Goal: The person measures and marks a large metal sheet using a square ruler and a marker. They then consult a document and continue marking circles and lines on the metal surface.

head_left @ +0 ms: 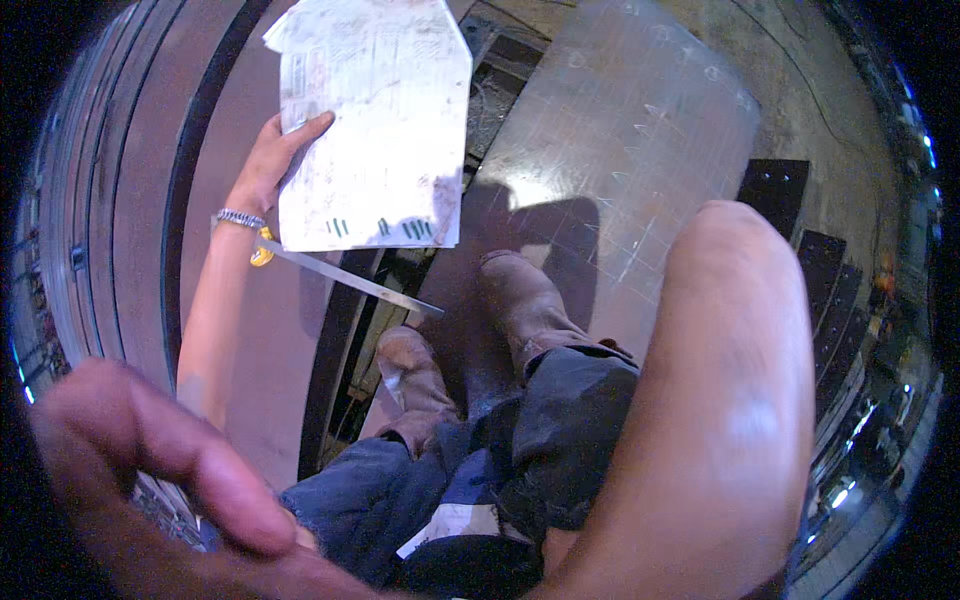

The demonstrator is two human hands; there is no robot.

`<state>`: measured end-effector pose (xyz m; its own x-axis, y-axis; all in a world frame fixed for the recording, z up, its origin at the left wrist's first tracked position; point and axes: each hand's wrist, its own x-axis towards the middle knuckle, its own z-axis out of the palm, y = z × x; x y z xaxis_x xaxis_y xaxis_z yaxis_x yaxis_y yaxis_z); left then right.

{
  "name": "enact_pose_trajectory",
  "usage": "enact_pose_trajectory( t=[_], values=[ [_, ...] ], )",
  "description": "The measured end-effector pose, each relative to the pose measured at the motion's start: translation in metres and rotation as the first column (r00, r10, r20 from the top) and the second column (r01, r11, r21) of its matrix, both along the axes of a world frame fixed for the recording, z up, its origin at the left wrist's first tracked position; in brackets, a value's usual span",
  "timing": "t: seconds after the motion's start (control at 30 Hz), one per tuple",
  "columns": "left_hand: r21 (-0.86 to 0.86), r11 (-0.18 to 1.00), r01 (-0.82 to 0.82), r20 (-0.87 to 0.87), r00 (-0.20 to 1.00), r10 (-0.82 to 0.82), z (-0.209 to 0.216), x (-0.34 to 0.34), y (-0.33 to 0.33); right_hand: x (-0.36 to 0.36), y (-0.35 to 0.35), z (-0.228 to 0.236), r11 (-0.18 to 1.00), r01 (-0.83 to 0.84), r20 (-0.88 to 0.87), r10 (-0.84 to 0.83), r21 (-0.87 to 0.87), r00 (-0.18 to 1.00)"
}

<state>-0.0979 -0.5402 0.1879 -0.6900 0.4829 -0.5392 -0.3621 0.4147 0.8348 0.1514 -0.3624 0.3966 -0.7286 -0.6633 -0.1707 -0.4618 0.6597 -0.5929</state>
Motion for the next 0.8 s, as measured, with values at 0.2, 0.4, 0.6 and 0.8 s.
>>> enact_pose_trajectory(
  t=[0.2,0.4,0.6,0.8],
  values=[
    [-0.015,0.998,-0.063,-0.068,0.996,0.061,-0.021,0.027,-0.008,-0.002,0.024,-0.020,0.932,0.299,-0.007,-0.304,0.204,0.953],
    [0.054,0.998,-0.025,-0.018,1.000,0.026,-0.017,0.028,-0.006,-0.006,0.090,-0.187,0.703,0.694,0.021,-0.700,-0.155,0.714],
    [0.076,0.996,-0.045,-0.031,0.998,0.048,-0.016,0.030,-0.010,0.014,0.108,-0.252,0.474,0.880,0.239,-0.851,-0.031,0.467],
    [0.007,0.997,-0.071,-0.043,0.997,0.071,-0.014,0.029,-0.008,0.029,0.105,-0.264,0.419,0.908,0.269,-0.876,0.018,0.399]
  ],
)
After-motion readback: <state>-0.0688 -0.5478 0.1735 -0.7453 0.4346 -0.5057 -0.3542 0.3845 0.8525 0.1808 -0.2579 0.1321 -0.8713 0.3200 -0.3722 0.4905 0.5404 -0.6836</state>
